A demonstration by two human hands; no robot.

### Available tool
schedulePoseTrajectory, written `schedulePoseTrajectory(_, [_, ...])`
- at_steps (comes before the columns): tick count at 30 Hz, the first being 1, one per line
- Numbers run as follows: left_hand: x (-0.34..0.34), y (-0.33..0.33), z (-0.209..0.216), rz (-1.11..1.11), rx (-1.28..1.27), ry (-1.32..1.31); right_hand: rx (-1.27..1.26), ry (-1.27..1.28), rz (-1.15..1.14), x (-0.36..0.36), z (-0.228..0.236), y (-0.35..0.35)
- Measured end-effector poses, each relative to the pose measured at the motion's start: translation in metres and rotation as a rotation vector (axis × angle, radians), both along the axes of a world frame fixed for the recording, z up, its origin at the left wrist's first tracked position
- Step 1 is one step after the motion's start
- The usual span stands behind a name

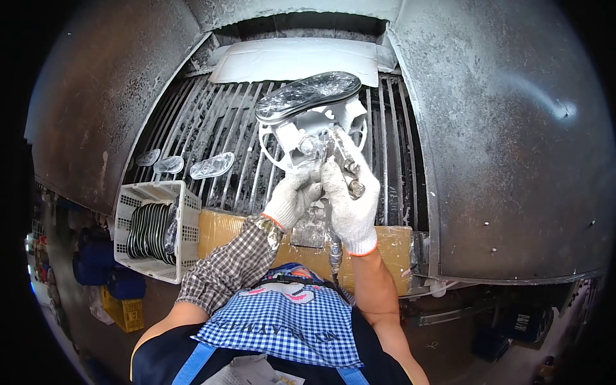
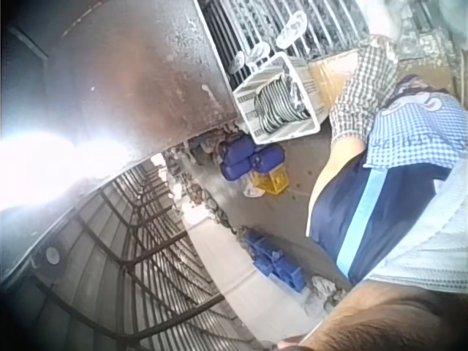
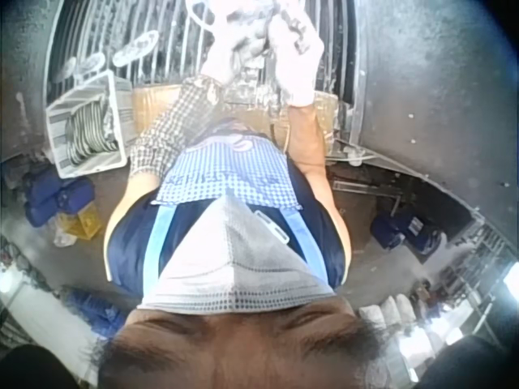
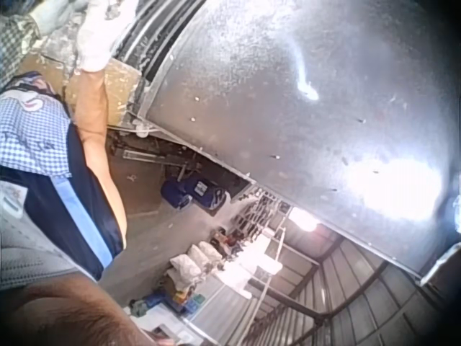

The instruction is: The person spray paints dark-colored oval objects white using a handheld spray gun. They pick up each object from a white plastic basket, place it on a rotating stand, and apply a coat of white paint to both sides before returning the object to the basket.

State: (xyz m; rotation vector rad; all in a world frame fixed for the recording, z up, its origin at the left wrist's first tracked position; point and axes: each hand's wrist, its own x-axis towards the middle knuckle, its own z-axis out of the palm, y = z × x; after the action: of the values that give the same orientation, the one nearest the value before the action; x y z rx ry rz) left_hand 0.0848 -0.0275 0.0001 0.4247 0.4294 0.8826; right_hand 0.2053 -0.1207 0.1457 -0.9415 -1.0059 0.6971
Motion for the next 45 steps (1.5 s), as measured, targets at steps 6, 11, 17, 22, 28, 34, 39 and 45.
schedulePoseTrajectory(6, [0.003,0.003,-0.008,0.022,-0.023,0.043,-0.037,0.078,-0.051,0.010,-0.013,0.003])
schedulePoseTrajectory(11, [0.001,0.005,-0.009,-0.008,0.022,-0.015,-0.036,0.079,-0.094,0.015,-0.011,0.000])
schedulePoseTrajectory(17, [0.002,0.001,-0.002,0.019,-0.013,0.005,-0.045,0.060,-0.160,0.017,-0.010,-0.007])
schedulePoseTrajectory(22, [-0.001,0.005,-0.009,-0.030,0.020,0.007,0.026,0.007,-0.078,0.010,0.000,-0.012])
schedulePoseTrajectory(28, [0.000,0.005,-0.009,-0.001,-0.043,-0.014,0.021,0.077,-0.111,0.012,-0.008,-0.002])
schedulePoseTrajectory(34, [-0.005,0.004,-0.003,-0.007,-0.038,-0.033,-0.028,0.181,-0.112,0.029,-0.013,0.000])
schedulePoseTrajectory(39, [-0.008,0.002,0.010,-0.025,-0.029,0.022,-0.007,0.235,-0.143,0.039,-0.006,-0.001])
schedulePoseTrajectory(45, [-0.009,0.000,0.019,-0.032,-0.042,0.024,-0.016,0.201,-0.243,0.048,-0.002,-0.006])
